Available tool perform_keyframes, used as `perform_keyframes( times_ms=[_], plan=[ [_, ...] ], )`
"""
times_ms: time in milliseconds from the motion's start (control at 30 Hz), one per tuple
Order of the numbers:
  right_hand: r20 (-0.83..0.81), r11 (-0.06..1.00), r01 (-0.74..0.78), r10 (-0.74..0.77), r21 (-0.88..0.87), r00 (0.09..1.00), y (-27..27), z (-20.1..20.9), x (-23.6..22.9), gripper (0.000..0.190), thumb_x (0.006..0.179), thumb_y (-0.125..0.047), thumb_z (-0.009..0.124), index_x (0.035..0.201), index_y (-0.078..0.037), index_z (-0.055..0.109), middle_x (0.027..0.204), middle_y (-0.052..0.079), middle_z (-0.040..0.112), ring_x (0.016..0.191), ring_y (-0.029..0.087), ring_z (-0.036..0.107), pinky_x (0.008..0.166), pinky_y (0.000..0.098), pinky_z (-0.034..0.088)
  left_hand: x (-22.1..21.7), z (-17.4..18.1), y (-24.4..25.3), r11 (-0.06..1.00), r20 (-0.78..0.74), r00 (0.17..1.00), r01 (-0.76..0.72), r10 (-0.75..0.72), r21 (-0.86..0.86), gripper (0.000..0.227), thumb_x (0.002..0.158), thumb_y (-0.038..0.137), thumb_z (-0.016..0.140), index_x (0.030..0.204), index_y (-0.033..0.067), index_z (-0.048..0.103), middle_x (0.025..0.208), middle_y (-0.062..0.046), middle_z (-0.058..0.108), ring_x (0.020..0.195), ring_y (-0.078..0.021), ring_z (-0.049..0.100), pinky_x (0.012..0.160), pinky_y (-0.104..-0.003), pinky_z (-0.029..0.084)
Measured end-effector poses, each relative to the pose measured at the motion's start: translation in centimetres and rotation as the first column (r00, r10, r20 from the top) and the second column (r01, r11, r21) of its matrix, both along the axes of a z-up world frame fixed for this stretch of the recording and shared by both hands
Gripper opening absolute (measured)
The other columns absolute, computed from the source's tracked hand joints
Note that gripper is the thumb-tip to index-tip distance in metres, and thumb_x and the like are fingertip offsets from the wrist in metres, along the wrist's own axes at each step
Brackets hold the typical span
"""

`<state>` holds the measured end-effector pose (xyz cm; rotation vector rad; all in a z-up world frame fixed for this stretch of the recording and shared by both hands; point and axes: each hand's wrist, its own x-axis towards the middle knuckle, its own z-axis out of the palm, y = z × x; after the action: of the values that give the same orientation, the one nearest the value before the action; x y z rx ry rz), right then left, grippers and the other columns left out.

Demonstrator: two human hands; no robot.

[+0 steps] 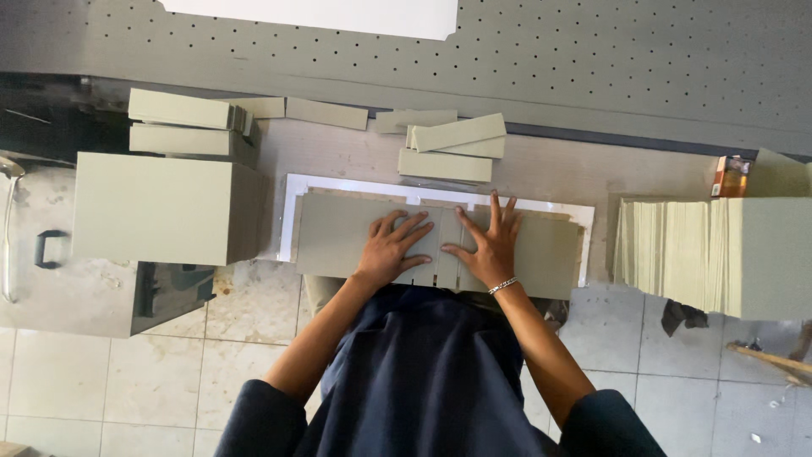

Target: The person assembles books by placing beige book blocks onto a white template on a perforated workbench, then covers them with a red cover sheet and smooths it down. This process is repeated multiple times with different book blocks and red covers.

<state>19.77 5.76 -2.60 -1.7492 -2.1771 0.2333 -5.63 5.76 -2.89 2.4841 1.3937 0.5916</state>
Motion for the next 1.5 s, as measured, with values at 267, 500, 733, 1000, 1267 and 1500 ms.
perform_keyframes(
  times_ms=[267, 500, 733, 1000, 1267, 1500],
  plan=[
    [-0.047, 0.996, 0.088, -0.088, 0.004, 0.995, -1.6, 0.3, -1.3, 0.065, 0.084, -0.071, 0.068, 0.143, -0.043, 0.058, 0.167, 0.022, 0.017, 0.148, 0.063, 0.011, 0.108, 0.0821, 0.016, 0.5, -0.6, -0.3, 0.996, -0.026, 0.999, -0.031, 0.034, 0.086, 0.068, 0.081, 0.062, 0.071, 0.143, 0.0351, 0.059, 0.149, 0.010, 0.056, 0.136, -0.0272, 0.048, 0.102, -0.049, 0.042],
    [-0.016, 0.990, 0.139, -0.139, -0.005, 0.990, -2.4, 0.6, -2.5, 0.067, 0.085, -0.063, 0.070, 0.147, -0.043, 0.052, 0.167, 0.025, 0.014, 0.149, 0.061, 0.012, 0.106, 0.0827, 0.019, 1.6, 0.1, -0.7, 0.992, 0.003, 0.998, -0.062, 0.062, 0.108, 0.058, 0.085, 0.057, 0.072, 0.137, 0.0298, 0.064, 0.146, 0.005, 0.057, 0.132, -0.0296, 0.050, 0.100, -0.050, 0.043],
    [-0.082, 0.956, 0.285, -0.280, 0.062, 0.957, -4.3, -0.7, -4.9, 0.072, 0.092, -0.050, 0.069, 0.155, -0.023, 0.047, 0.165, 0.033, 0.016, 0.147, 0.061, 0.020, 0.107, 0.0798, 0.021, 4.0, 0.1, -0.4, 0.936, 0.024, 0.974, -0.222, 0.224, 0.274, 0.041, 0.080, 0.029, 0.075, 0.120, 0.0244, 0.067, 0.143, -0.010, 0.053, 0.136, -0.0353, 0.049, 0.105, -0.051, 0.041],
    [-0.383, 0.928, 0.367, -0.315, 0.069, 0.868, -3.2, 0.9, -1.5, 0.103, 0.084, -0.038, 0.083, 0.163, -0.008, 0.024, 0.163, 0.039, 0.001, 0.150, 0.060, 0.010, 0.115, 0.0742, 0.016, 3.3, 5.3, -1.3, 0.943, 0.278, 0.921, -0.315, 0.275, 0.111, 0.050, 0.082, 0.015, 0.078, 0.130, 0.0132, 0.062, 0.154, -0.022, 0.037, 0.147, -0.0452, 0.035, 0.115, -0.058, 0.034],
    [-0.569, 0.803, 0.442, -0.161, 0.399, 0.807, 13.1, 4.6, 9.4, 0.059, 0.106, -0.023, 0.059, 0.157, -0.007, 0.035, 0.165, 0.027, 0.018, 0.155, 0.047, 0.024, 0.128, 0.0599, 0.026, -4.8, 5.8, -4.4, 0.829, 0.371, 0.745, -0.534, 0.554, -0.166, 0.044, 0.093, 0.011, 0.069, 0.136, 0.0153, 0.057, 0.161, -0.021, 0.027, 0.152, -0.0422, 0.029, 0.119, -0.055, 0.036],
    [0.113, 0.973, 0.137, -0.118, -0.184, 0.987, 29.6, 8.9, 13.0, 0.116, 0.080, -0.059, 0.073, 0.165, -0.026, 0.003, 0.173, 0.008, 0.000, 0.160, 0.037, 0.014, 0.100, 0.0568, 0.033, -8.1, 6.5, -7.1, 0.725, 0.343, 0.661, -0.681, 0.668, -0.101, 0.041, 0.093, 0.011, 0.068, 0.133, 0.0108, 0.063, 0.153, -0.021, 0.038, 0.145, -0.0348, 0.045, 0.111, -0.044, 0.048]
  ],
)
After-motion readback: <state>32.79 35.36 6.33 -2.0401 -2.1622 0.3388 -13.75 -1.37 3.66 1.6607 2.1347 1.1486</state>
